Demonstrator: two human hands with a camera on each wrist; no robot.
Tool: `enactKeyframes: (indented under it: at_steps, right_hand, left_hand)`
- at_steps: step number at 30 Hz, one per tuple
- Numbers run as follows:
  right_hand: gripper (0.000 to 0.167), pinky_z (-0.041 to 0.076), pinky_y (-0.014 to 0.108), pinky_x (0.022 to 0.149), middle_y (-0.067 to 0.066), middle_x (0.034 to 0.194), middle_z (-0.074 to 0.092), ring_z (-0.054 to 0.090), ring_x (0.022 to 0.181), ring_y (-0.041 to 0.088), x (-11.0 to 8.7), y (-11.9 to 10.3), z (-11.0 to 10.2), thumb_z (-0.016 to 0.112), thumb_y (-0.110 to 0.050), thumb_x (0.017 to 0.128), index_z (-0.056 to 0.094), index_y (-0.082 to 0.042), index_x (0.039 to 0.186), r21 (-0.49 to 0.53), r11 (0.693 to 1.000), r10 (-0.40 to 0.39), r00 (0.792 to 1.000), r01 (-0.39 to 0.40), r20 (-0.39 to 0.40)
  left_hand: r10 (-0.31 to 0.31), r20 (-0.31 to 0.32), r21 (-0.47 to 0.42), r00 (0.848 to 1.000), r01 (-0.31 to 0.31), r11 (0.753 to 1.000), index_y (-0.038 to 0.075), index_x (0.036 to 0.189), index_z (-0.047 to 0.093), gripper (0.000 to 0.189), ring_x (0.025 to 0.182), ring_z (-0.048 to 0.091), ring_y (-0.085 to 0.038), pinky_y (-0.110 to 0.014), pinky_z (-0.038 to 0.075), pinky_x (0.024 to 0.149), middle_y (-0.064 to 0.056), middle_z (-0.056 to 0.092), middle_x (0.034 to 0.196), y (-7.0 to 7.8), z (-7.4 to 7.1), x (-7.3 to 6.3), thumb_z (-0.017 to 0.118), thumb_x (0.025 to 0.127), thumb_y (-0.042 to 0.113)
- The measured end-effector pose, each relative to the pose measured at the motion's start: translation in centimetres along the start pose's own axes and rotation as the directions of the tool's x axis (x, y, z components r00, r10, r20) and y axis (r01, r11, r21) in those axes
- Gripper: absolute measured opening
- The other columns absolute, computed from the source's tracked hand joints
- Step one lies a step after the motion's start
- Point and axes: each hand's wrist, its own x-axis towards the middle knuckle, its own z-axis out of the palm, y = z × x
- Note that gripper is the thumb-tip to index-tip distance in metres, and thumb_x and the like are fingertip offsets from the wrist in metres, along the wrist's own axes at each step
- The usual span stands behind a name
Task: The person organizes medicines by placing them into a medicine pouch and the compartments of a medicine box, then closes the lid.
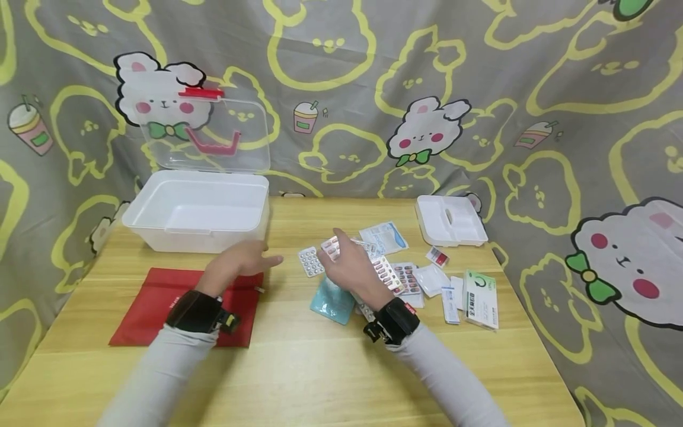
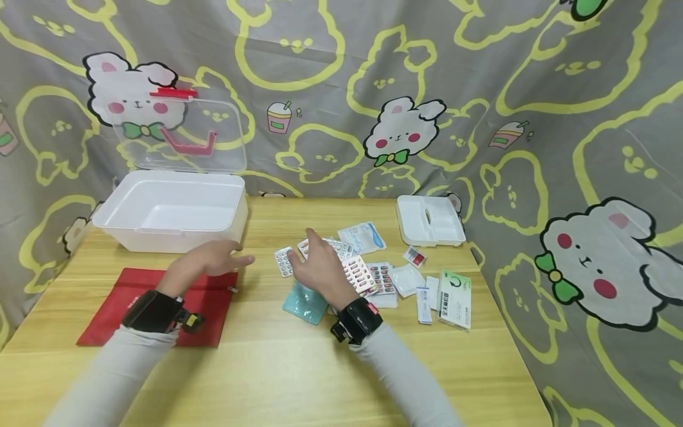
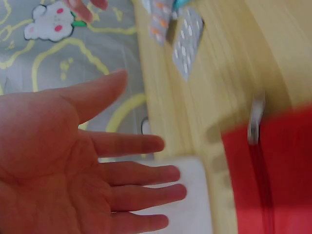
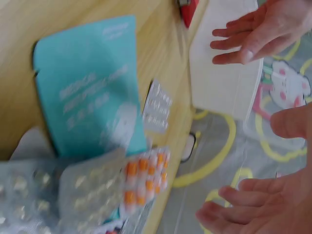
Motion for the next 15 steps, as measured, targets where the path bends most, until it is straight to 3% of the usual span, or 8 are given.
enactKeyframes:
  at_steps: [6, 9, 15]
  right_hand:
    - [0.065, 0.050, 0.049, 0.107, 0.020, 0.136, 0.064, 0.060, 0.126, 0.039, 0.4, -1.9, 1.3, 0.052, -0.047, 0.100, 0.042, -0.008, 0.152, -0.030, 0.998, -0.061, 0.995, 0.064, 0.074]
    - [0.062, 0.052, 0.046, 0.104, 0.016, 0.134, 0.066, 0.063, 0.123, 0.035, 0.6, -2.6, 2.5, 0.051, -0.047, 0.101, 0.045, -0.010, 0.150, -0.055, 0.996, -0.057, 0.993, 0.063, 0.102]
    - [0.053, 0.058, 0.040, 0.095, 0.014, 0.123, 0.071, 0.069, 0.112, 0.029, 0.7, -4.2, 4.3, 0.054, -0.040, 0.102, 0.052, -0.008, 0.144, -0.076, 0.992, -0.095, 0.987, 0.105, 0.130]
  left_hand:
    - [-0.003, 0.040, 0.090, 0.999, -0.001, 0.996, -0.012, 0.123, 0.061, 0.053, 0.106, 0.059, -0.040, -0.054, 0.050, 0.099, -0.024, 0.063, 0.111, -3.5, -2.1, -1.0, 0.057, 0.099, 0.036]
    - [-0.070, 0.082, 0.100, 0.994, 0.062, 0.993, -0.008, 0.110, 0.065, 0.045, 0.092, 0.057, -0.035, -0.050, 0.052, 0.087, -0.017, 0.059, 0.092, -5.1, -3.0, -1.7, 0.057, 0.099, 0.035]
    - [-0.183, 0.096, 0.117, 0.979, 0.171, 0.978, -0.006, 0.102, 0.067, 0.037, 0.081, 0.053, -0.030, -0.044, 0.047, 0.078, -0.011, 0.050, 0.078, -9.1, -4.1, -2.8, 0.056, 0.098, 0.029]
